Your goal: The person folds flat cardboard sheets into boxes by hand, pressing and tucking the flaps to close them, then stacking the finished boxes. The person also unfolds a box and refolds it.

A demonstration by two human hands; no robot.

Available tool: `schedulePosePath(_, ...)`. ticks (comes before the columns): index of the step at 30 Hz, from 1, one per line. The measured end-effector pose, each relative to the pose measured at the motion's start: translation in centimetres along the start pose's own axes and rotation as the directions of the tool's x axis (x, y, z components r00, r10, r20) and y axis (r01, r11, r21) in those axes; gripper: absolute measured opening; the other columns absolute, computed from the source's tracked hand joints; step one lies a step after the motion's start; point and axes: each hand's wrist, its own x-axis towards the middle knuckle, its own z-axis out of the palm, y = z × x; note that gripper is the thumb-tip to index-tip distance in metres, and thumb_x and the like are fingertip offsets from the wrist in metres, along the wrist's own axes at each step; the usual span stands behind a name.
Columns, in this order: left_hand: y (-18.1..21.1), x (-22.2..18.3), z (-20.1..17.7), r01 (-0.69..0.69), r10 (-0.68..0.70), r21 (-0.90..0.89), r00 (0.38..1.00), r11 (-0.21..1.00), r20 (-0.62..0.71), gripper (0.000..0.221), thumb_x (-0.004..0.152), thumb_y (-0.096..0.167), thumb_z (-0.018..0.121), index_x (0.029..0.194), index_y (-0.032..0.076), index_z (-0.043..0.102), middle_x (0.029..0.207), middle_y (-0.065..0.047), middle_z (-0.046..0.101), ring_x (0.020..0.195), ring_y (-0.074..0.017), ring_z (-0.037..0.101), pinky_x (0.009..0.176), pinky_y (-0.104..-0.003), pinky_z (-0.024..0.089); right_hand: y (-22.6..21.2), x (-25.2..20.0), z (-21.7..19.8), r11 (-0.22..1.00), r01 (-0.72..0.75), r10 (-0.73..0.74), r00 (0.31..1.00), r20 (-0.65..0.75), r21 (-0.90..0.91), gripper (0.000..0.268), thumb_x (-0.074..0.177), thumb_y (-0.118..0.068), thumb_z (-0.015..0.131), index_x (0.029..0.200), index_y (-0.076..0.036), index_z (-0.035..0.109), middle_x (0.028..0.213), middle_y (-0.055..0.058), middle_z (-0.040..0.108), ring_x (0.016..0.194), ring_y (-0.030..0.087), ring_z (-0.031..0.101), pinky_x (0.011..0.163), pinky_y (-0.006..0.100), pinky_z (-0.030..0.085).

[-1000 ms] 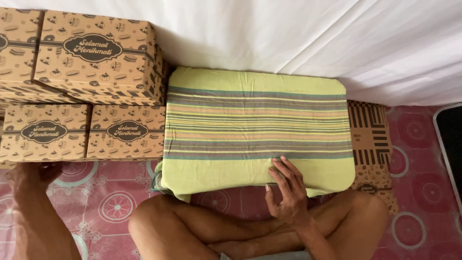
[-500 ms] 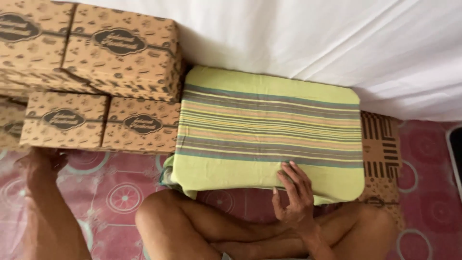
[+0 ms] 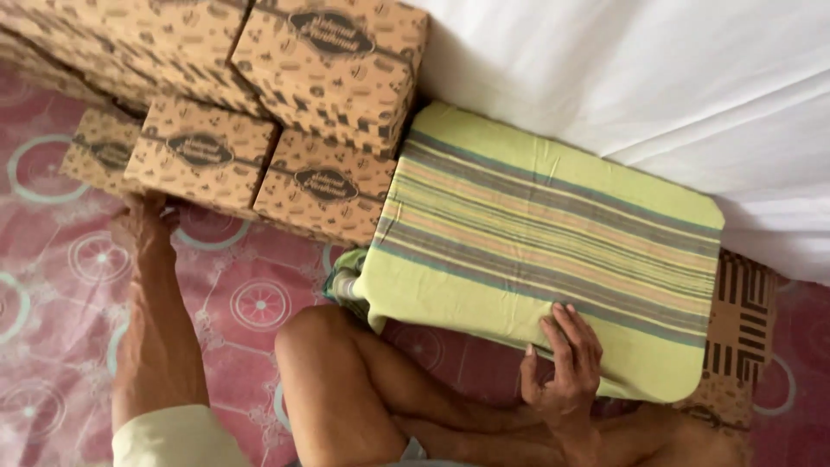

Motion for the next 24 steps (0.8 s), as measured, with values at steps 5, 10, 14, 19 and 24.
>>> schedulePosePath(5,-1.8,3.2,-0.3,-0.21,0.166,0.19,0.96,0.959,0.226,0.049,0.116,0.038,0.031,0.107,0.006,0.066,0.096,-0.009,0.073,0.069,-0.016,0.066,0.063,-0.025,0.06,0.0,0.4,0.3,1.0,0.008,-0.008,0.999,-0.035,-0.001,0.042,0.085,-0.008,0.067,0.126,0.0,0.062,0.141,0.018,0.058,0.138,0.037,0.054,0.122,0.052,0.04)
schedulePosePath(10,-3.1,6.9,-0.1,-0.129,0.071,0.237,0.969,0.963,0.239,0.04,0.113,0.042,0.038,0.128,0.004,0.034,0.115,-0.019,0.066,0.092,-0.0227,0.072,0.08,-0.031,0.066,0.0,0.1,0.4,1.0,0.009,-0.009,0.998,-0.054,-0.004,0.043,0.084,-0.007,0.067,0.126,0.001,0.062,0.14,0.017,0.059,0.137,0.036,0.055,0.123,0.051,0.039)
schedulePosePath(14,0.3,3.8,1.1,-0.286,0.155,0.334,0.917,0.898,0.367,0.063,0.114,0.047,0.055,0.139,-0.007,0.037,0.129,-0.031,0.057,0.108,-0.037,0.067,0.087,-0.044,0.063,0.4,0.0,1.0,1.0,-0.007,0.007,0.997,-0.073,0.0,0.044,0.083,-0.009,0.066,0.127,-0.002,0.062,0.14,0.016,0.06,0.136,0.035,0.056,0.123,0.051,0.04)
schedulePosePath(19,0.5,5.3,1.0,-0.207,0.065,0.345,0.922,0.916,0.381,0.055,0.113,0.038,0.06,0.138,-0.001,0.032,0.127,-0.025,0.046,0.121,-0.0401,0.058,0.095,-0.046,0.059,0.3,0.0,1.0,1.0,-0.008,0.007,0.997,-0.073,-0.017,0.043,0.085,-0.01,0.066,0.127,-0.002,0.061,0.141,0.015,0.059,0.136,0.035,0.055,0.123,0.051,0.04)
schedulePosePath(24,-3.5,9.4,0.3,-0.287,0.14,0.288,0.887,0.914,0.439,0.085,0.105,0.073,0.032,0.157,0.005,0.03,0.141,-0.033,0.046,0.117,-0.048,0.053,0.092,-0.058,0.048,0.5,-0.1,1.2,0.999,-0.026,0.024,0.996,-0.085,-0.027,0.042,0.086,-0.011,0.065,0.127,-0.003,0.061,0.143,0.014,0.058,0.138,0.034,0.054,0.123,0.052,0.04)
